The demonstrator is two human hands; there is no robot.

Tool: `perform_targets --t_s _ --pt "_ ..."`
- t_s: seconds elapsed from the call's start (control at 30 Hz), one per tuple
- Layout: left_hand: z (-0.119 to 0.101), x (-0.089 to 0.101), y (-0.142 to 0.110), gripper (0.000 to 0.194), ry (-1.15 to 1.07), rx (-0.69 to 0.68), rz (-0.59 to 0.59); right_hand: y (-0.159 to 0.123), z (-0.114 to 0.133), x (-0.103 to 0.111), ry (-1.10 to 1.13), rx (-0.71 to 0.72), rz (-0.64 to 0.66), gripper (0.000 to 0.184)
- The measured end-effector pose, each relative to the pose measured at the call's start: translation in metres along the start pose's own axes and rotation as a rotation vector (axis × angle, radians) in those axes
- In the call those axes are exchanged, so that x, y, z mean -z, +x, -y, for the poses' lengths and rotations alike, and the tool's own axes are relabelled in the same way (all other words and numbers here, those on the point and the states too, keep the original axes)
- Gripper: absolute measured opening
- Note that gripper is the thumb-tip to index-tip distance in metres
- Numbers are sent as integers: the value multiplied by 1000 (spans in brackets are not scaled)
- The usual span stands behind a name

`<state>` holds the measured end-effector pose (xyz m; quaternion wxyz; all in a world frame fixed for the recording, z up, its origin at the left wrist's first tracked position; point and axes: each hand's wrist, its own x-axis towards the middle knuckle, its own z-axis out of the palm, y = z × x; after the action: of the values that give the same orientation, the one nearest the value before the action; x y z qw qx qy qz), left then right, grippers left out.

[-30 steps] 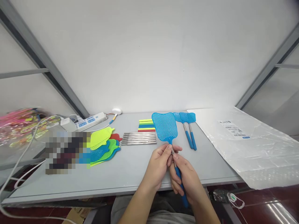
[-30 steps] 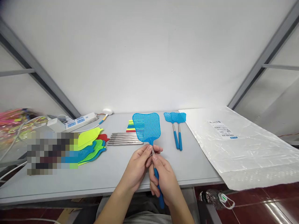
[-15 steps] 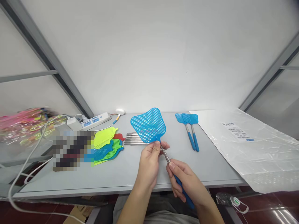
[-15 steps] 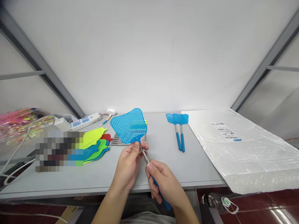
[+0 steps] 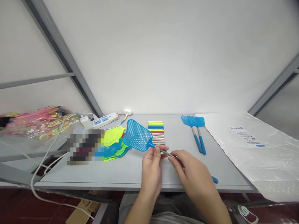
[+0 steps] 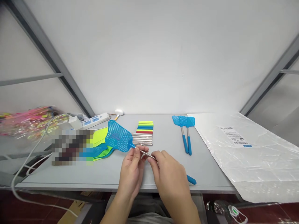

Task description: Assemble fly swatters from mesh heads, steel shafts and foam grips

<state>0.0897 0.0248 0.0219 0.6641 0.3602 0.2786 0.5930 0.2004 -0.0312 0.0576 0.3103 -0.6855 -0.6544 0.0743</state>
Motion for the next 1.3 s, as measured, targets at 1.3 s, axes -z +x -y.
perform_targets --t_s 1.3 --pt "-47 31 23 21 -119 -245 -240 -13 -33 -6 -138 239 -81 31"
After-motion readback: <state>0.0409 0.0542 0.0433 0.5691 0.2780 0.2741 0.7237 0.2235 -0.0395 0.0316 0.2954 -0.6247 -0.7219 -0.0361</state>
